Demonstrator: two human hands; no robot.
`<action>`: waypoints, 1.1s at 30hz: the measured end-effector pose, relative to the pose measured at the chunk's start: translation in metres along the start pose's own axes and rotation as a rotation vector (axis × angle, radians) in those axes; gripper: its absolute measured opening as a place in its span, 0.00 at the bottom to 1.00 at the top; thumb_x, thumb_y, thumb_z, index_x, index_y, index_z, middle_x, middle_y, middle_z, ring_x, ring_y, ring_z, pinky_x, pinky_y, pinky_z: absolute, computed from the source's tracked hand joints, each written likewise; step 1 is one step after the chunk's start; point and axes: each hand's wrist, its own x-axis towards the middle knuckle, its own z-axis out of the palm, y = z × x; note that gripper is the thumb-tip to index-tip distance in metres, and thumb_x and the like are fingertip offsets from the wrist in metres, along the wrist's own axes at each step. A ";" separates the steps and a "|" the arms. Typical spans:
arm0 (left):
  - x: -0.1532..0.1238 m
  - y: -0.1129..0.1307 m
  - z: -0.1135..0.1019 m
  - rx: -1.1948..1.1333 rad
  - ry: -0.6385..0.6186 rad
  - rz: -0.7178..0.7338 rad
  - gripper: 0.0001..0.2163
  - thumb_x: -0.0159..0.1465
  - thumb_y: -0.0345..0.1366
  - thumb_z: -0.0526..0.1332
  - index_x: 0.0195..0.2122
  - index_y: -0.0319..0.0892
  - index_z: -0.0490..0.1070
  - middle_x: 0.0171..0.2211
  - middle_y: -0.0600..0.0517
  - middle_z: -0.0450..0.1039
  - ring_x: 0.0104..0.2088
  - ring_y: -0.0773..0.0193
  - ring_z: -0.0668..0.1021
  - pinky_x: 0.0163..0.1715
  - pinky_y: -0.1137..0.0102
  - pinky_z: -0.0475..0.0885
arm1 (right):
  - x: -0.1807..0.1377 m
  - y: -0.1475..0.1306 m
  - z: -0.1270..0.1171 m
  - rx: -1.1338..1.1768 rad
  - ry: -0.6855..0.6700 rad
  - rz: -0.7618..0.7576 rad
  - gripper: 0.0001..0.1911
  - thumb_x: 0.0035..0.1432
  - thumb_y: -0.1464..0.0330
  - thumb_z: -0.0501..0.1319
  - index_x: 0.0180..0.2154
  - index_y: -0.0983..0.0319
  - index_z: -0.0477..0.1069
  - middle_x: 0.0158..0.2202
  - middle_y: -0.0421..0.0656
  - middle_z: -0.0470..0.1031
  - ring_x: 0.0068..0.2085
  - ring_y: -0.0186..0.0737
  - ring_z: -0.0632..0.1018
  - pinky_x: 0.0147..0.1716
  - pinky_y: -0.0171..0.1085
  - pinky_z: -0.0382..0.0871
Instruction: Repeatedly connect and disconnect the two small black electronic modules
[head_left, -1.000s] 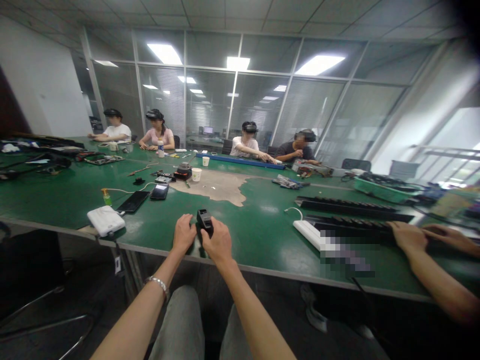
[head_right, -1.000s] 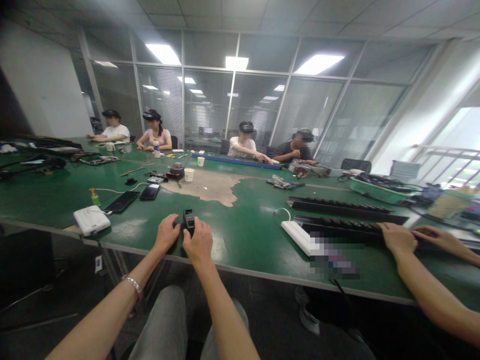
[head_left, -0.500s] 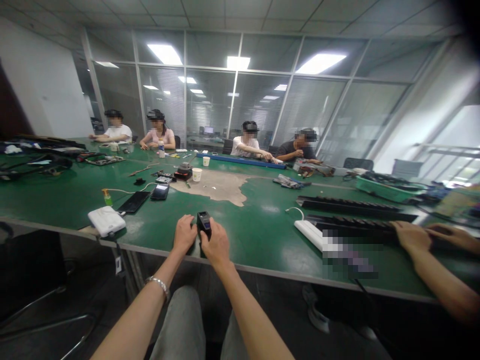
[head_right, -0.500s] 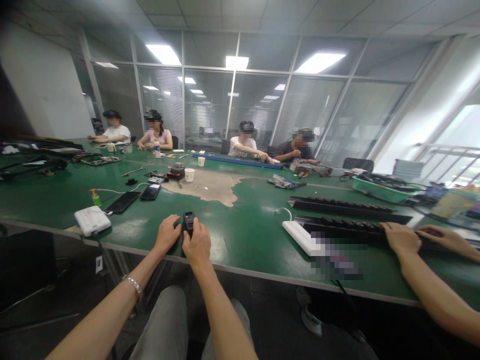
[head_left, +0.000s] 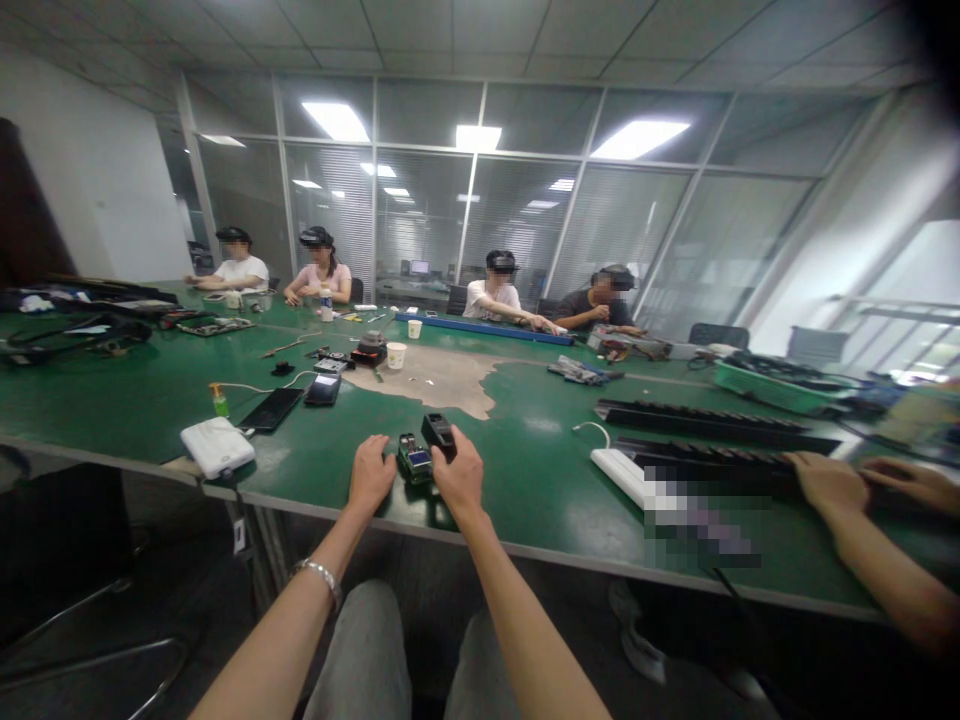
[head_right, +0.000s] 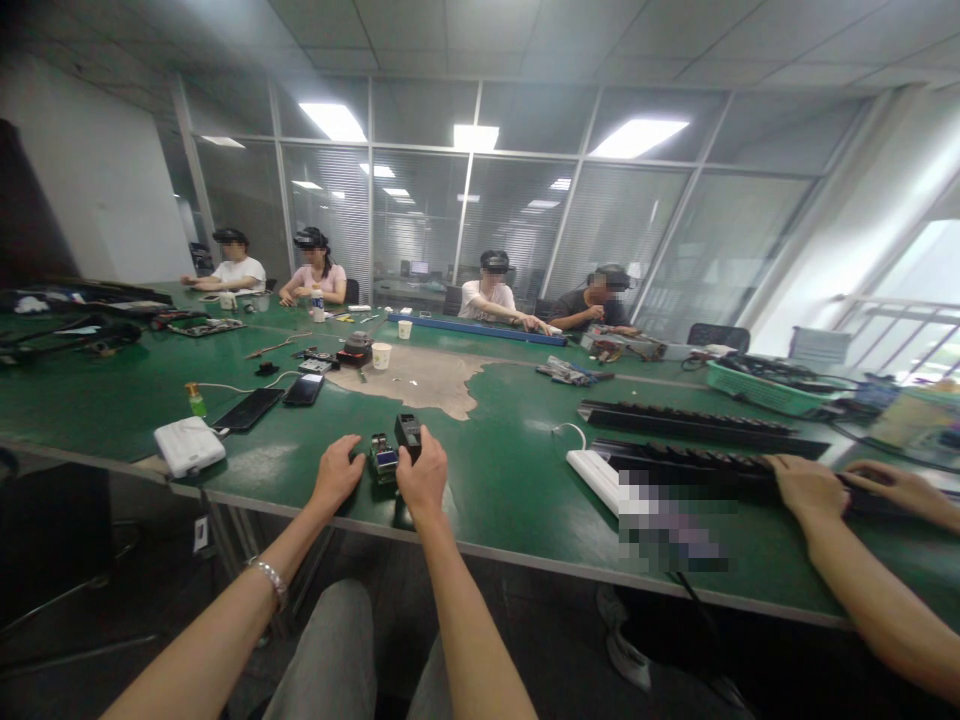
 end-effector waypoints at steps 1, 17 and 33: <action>0.000 0.000 0.000 0.001 -0.001 0.004 0.17 0.59 0.30 0.57 0.49 0.35 0.73 0.51 0.40 0.74 0.54 0.54 0.74 0.59 0.59 0.65 | -0.001 0.008 0.001 -0.017 -0.004 0.010 0.26 0.55 0.68 0.59 0.56 0.70 0.67 0.50 0.56 0.74 0.51 0.51 0.74 0.53 0.47 0.65; 0.010 -0.003 -0.003 0.120 -0.131 -0.049 0.19 0.55 0.29 0.60 0.48 0.36 0.74 0.52 0.40 0.74 0.55 0.53 0.74 0.58 0.62 0.65 | -0.017 0.028 0.004 -0.187 -0.016 -0.001 0.29 0.54 0.67 0.60 0.57 0.71 0.65 0.58 0.61 0.65 0.59 0.56 0.66 0.57 0.52 0.60; 0.007 -0.013 -0.022 -0.171 -0.107 -0.083 0.16 0.61 0.33 0.58 0.50 0.38 0.73 0.50 0.43 0.75 0.49 0.58 0.78 0.53 0.61 0.71 | -0.002 0.001 -0.010 0.080 0.027 0.054 0.24 0.57 0.64 0.60 0.53 0.67 0.69 0.50 0.54 0.75 0.51 0.48 0.74 0.54 0.45 0.65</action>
